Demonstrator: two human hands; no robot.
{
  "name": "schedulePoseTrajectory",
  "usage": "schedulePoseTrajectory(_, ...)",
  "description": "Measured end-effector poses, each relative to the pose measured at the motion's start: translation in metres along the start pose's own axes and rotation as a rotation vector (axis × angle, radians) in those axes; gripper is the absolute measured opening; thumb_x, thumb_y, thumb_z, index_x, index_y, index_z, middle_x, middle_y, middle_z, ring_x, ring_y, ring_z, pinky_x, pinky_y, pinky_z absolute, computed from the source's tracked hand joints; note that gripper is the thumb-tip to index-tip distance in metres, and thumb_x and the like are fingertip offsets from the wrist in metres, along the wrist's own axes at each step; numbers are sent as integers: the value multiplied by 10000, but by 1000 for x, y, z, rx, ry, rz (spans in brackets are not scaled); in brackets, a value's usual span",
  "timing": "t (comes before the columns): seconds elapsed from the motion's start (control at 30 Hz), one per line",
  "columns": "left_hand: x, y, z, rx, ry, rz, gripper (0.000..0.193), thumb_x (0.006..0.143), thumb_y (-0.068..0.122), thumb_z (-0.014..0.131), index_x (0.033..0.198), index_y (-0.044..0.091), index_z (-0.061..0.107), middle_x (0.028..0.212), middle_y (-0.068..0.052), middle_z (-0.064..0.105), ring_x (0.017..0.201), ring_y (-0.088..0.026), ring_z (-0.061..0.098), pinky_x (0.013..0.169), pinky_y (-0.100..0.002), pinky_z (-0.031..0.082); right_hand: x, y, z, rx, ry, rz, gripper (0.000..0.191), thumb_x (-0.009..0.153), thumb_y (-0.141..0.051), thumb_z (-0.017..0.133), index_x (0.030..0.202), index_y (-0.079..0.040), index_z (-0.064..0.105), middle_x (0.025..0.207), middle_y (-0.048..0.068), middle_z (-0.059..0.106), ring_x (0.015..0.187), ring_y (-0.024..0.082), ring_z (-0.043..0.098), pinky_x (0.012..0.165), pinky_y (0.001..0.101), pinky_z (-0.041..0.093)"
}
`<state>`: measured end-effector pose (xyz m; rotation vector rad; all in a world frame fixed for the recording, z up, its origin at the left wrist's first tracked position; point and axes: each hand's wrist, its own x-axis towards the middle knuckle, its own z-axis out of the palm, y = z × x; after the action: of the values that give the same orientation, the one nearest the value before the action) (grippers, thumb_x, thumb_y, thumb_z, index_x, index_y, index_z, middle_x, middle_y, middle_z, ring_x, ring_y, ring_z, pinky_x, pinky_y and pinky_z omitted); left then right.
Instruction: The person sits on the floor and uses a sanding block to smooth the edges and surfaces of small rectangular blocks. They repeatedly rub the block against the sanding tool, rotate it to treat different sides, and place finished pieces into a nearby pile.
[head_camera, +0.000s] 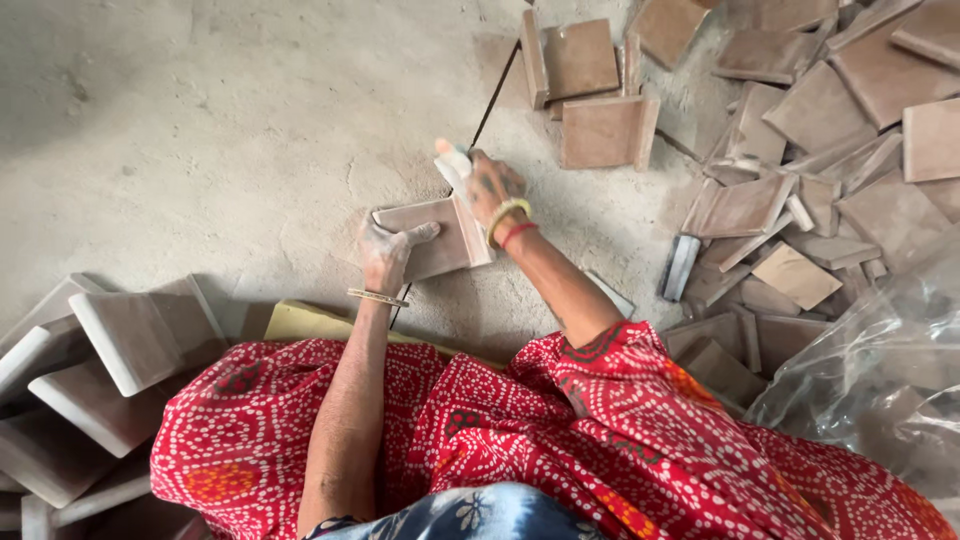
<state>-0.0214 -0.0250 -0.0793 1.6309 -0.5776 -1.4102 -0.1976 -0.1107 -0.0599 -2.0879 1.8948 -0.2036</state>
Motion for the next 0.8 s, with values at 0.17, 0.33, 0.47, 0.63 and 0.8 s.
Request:
schedulePoseTrajectory(0.17,1,-4,0,-1,-34,85,679,587,153,976,1138,-18,618,1049,-147,725,875,-217,694,772,-345,602,-69,27,17,-61,181,-58,395,847,-196,659,1226,-82,654,910,190,716,797,374,690,677,509,552)
schedulePoseTrajectory(0.33,2,-10,-1,65,37,57,720,564,162,980,1160,1,609,1007,-64,705,886,-172,683,789,-298,586,-23,23,24,-88,492,-446,342,895,-243,562,1228,-167,581,1153,161,708,1019,371,678,855,473,548)
schedulePoseTrajectory(0.47,4,-13,-2,-14,-77,249,585,679,194,971,1094,-91,674,966,-106,713,842,-196,651,765,-294,555,12,9,10,-32,1,-62,265,999,-212,514,1225,-132,628,1116,154,689,1106,358,645,972,503,509)
schedulePoseTrajectory(0.63,6,-14,-3,51,50,220,433,728,59,708,1155,1,661,994,-74,739,880,-176,706,787,-286,586,-78,35,21,63,209,-149,222,988,-222,524,1129,-86,629,947,166,695,858,378,688,752,487,560)
schedulePoseTrajectory(0.8,8,-13,-2,51,28,102,752,523,207,1012,1138,30,618,1028,-96,700,930,-195,683,822,-330,591,-149,52,9,355,-54,289,341,1058,-404,486,1118,-125,674,775,112,700,646,280,673,555,452,539)
